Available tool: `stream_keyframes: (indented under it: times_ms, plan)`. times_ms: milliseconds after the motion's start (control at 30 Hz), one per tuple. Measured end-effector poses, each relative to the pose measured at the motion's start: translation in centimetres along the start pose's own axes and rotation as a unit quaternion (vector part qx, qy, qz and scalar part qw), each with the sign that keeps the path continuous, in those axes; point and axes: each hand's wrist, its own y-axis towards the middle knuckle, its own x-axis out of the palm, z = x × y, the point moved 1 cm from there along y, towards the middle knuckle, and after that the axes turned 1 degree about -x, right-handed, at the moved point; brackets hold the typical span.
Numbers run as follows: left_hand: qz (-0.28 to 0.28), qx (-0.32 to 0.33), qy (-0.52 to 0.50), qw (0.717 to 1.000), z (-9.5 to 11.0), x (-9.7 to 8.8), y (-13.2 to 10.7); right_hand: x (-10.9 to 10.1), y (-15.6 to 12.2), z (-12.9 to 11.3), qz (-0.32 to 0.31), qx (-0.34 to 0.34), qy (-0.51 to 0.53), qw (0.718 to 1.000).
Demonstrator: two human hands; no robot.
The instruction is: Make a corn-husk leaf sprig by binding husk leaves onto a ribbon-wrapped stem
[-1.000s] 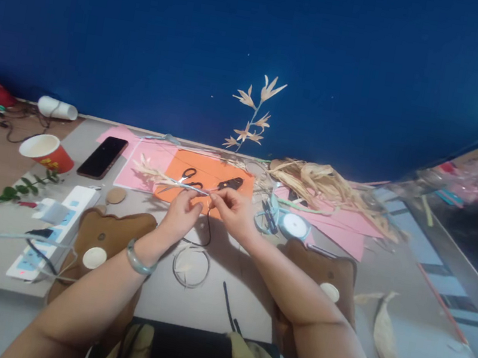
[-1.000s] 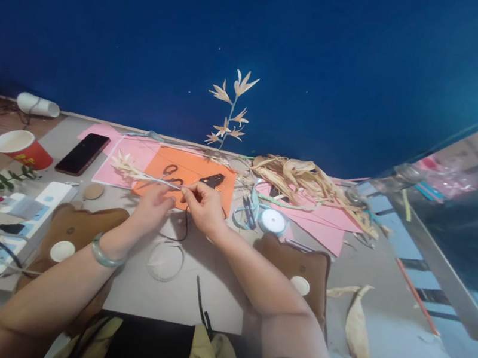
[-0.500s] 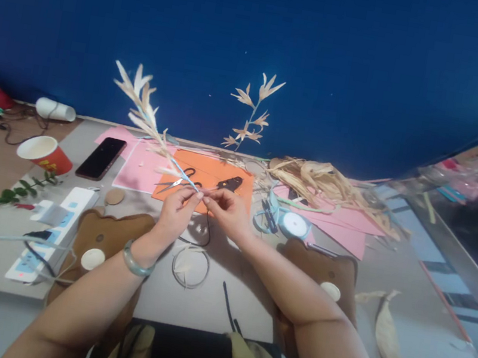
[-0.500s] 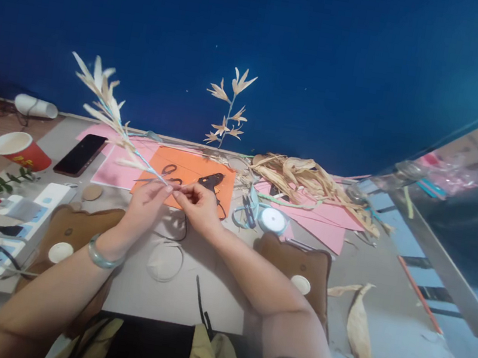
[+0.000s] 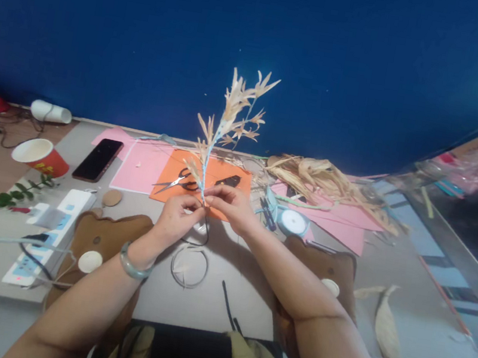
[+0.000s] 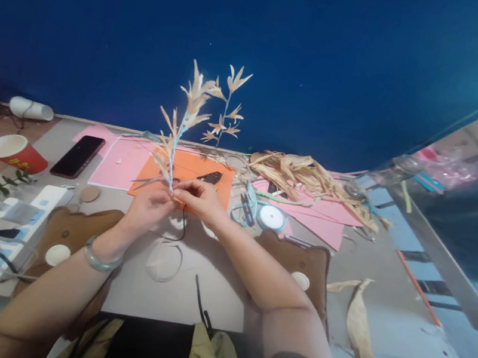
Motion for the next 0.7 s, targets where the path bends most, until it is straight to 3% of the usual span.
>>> stream_keyframes:
  times_ms: [133, 400, 567, 700]
  plan:
    - [-0.004, 0.017, 0.027, 0.999, -0.2, 0.0, 0.1, 0.2, 0.0, 0.4, -0.031, 0.025, 0.023, 0.999]
    - [-0.013, 0.01, 0.062, 0.998, -0.8, 0.0, 0.1, 0.2, 0.0, 1.1, -0.029, 0.005, 0.042, 0.999]
    - [-0.011, 0.0, 0.032, 0.999, -0.9, 0.2, 0.4, 0.2, 0.0, 0.6, -0.022, -0.008, 0.035, 0.999]
    - [-0.018, -0.013, -0.057, 0.998, -1.0, 0.4, 0.7, 0.3, 0.1, 0.1, -0.016, -0.034, 0.021, 0.999]
